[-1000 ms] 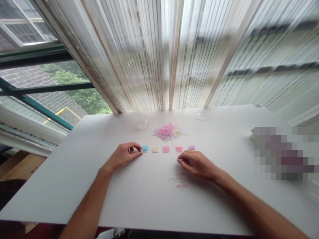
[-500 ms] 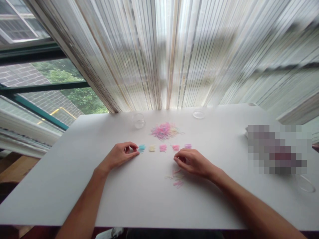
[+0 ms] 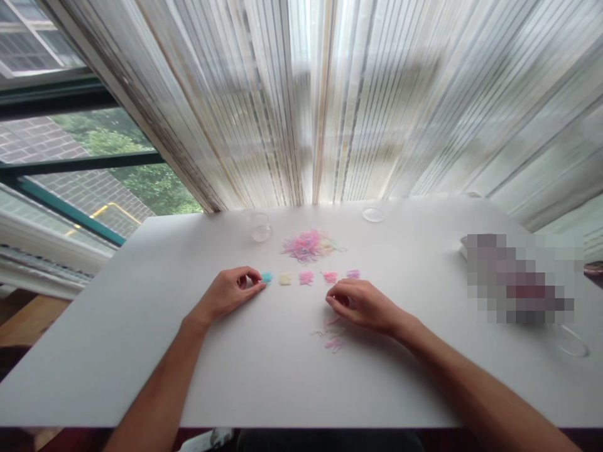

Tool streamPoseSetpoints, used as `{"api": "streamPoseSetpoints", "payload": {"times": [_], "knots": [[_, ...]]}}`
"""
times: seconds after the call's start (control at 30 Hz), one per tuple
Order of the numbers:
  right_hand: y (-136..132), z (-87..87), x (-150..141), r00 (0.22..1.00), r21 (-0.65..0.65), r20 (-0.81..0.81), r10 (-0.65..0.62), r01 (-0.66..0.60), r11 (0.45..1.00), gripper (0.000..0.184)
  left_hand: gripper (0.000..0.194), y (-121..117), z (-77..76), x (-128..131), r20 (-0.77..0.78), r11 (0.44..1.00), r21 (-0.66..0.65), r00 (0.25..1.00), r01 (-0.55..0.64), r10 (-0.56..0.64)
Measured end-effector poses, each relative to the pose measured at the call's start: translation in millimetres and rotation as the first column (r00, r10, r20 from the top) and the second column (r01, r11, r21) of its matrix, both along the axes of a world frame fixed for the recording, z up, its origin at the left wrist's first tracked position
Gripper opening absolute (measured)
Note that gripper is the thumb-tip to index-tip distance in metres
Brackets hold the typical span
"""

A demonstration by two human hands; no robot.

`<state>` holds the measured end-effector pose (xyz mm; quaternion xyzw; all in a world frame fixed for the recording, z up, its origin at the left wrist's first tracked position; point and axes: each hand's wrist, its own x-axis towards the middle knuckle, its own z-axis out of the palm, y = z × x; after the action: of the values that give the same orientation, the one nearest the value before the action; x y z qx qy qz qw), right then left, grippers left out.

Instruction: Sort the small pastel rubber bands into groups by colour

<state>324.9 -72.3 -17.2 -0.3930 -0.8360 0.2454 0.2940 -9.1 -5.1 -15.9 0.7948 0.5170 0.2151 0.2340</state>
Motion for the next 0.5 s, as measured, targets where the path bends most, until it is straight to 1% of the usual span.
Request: {"api": "streamPoseSetpoints", "payload": {"times": [0.07,0.13,0.23,0.33,0.5], "knots": [[0.0,0.1,0.3,1.000,-0.005,0.001,-0.009,0.009,1.000,0.020,0.031,0.9,-0.6,0.3,0.008,0.999,0.044,1.000,0.009,-0.010],[0.0,0.0,0.6,1.000,-0.010,0.000,-0.016,0.016,1.000,0.020,0.032,2.0,-1.2,0.5,0.012,0.993,0.119,1.000,0.023,-0.025],[0.1,-0.7,0.7,1.000,-0.008,0.000,-0.016,0.016,1.000,0.020,0.042,2.8,-2.0,1.8,0.012,0.979,0.193,0.997,0.066,-0.070],[0.1,-1.9,0.5,1.000,-0.001,0.003,-0.012,0.012,1.000,0.020,0.045,2.2,-2.6,4.1,-0.012,0.980,0.165,0.994,0.110,-0.110],[0.3,-3.1,0.2,1.000,0.004,0.013,-0.008,0.008,1.000,0.020,0.042,1.1,-2.1,6.5,-0.030,0.987,0.108,0.993,0.115,-0.113]]}}
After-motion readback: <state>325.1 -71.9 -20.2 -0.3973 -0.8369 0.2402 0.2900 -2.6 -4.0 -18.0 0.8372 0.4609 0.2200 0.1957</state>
